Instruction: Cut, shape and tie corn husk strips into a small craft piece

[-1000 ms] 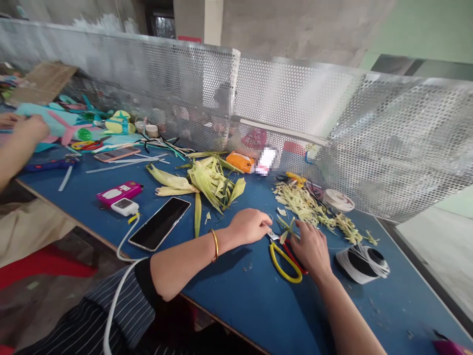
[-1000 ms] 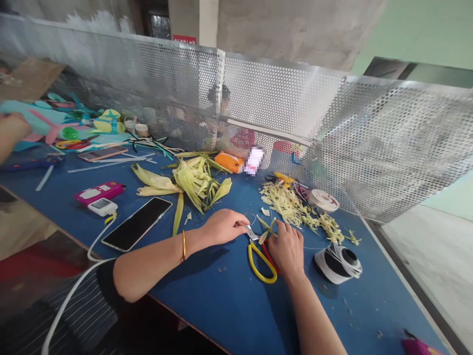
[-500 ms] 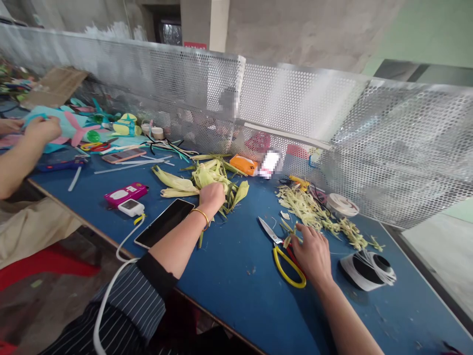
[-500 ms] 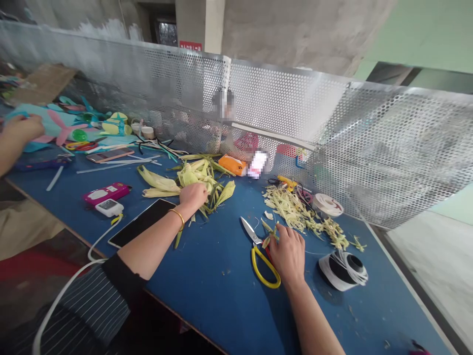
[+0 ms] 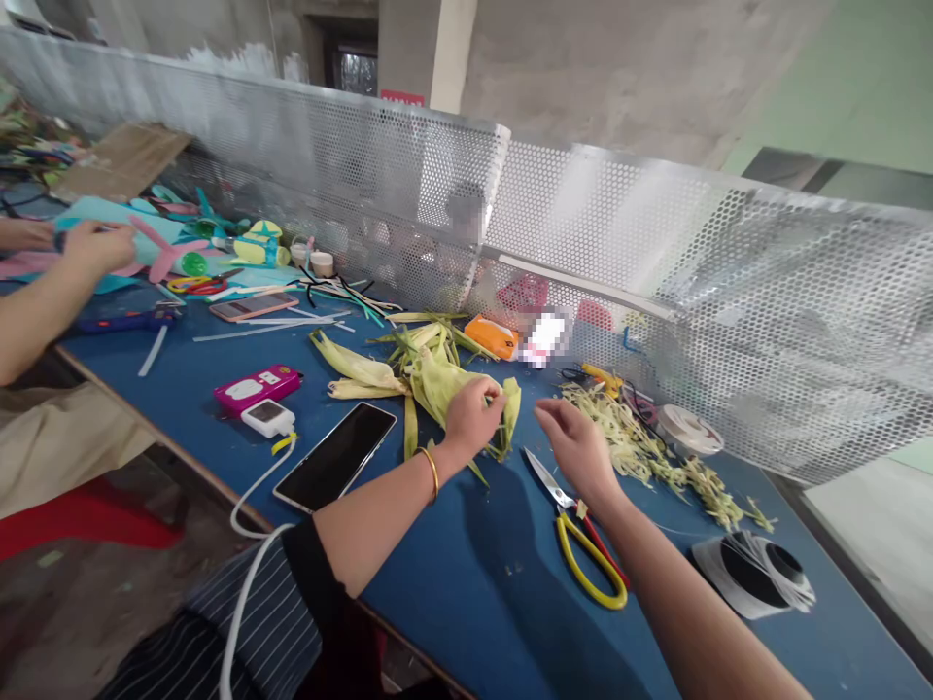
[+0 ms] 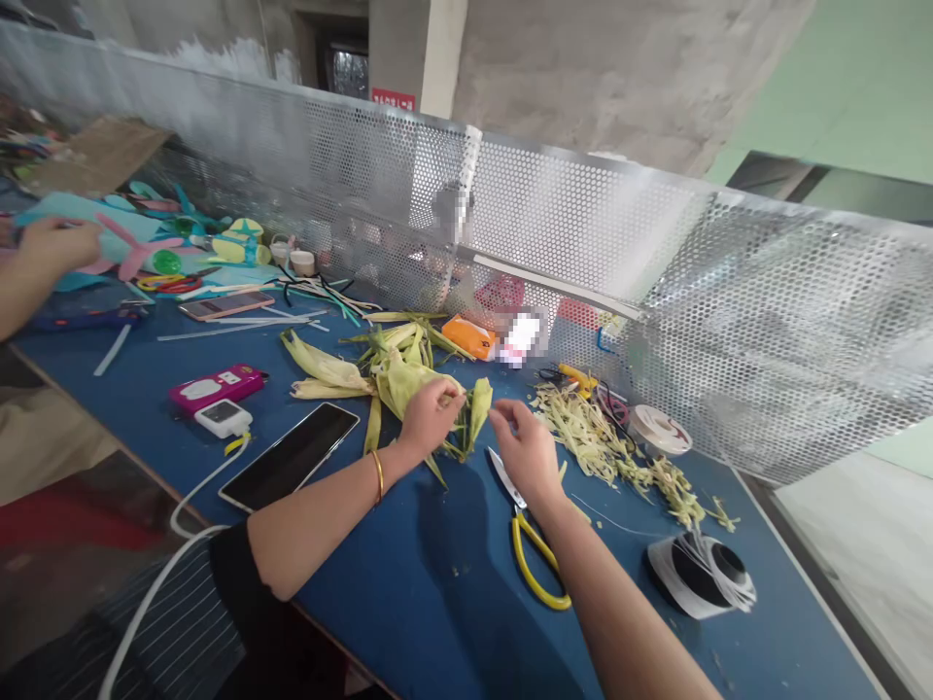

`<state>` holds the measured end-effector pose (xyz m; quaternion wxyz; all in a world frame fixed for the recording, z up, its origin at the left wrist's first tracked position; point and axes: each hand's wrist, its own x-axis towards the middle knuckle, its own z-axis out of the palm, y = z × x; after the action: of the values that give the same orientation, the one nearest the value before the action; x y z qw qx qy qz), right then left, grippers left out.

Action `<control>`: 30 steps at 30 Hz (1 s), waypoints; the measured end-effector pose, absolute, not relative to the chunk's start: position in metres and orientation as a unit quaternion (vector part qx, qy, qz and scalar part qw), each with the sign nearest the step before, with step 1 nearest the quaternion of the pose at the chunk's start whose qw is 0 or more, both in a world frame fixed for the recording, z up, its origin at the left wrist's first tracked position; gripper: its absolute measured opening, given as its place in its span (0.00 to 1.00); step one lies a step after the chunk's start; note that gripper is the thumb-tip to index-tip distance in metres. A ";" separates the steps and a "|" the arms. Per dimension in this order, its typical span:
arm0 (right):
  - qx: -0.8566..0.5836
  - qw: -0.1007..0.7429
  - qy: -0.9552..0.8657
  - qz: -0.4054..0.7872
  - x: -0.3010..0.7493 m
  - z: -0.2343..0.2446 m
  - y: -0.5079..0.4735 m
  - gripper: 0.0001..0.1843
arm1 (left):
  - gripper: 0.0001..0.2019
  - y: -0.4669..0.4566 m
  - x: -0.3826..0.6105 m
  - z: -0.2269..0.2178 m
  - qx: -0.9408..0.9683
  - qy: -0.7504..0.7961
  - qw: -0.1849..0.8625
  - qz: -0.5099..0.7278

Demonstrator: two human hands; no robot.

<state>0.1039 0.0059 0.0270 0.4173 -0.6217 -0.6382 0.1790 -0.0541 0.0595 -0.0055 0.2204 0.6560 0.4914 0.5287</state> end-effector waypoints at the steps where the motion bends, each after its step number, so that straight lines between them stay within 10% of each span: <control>1: -0.626 0.421 -0.609 0.244 0.096 0.030 0.021 0.17 | 0.04 0.058 -0.053 -0.006 0.673 0.478 0.216 0.522; 8: -0.614 0.318 -0.545 0.473 0.059 0.027 0.092 0.16 | 0.08 0.060 -0.056 -0.012 0.821 0.407 0.126 0.379; 18: -0.587 0.260 -0.603 0.474 0.062 0.017 0.098 0.01 | 0.13 0.053 -0.054 -0.011 0.890 0.367 0.072 0.260; 30: -0.636 0.388 -0.631 0.217 0.096 0.027 0.087 0.11 | 0.15 0.080 -0.079 -0.003 0.409 0.624 0.268 0.610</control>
<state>0.0958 0.0874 0.0274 0.3881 -0.6361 -0.6305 0.2173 -0.0789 0.0796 -0.0033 0.2682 0.4087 0.6238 0.6099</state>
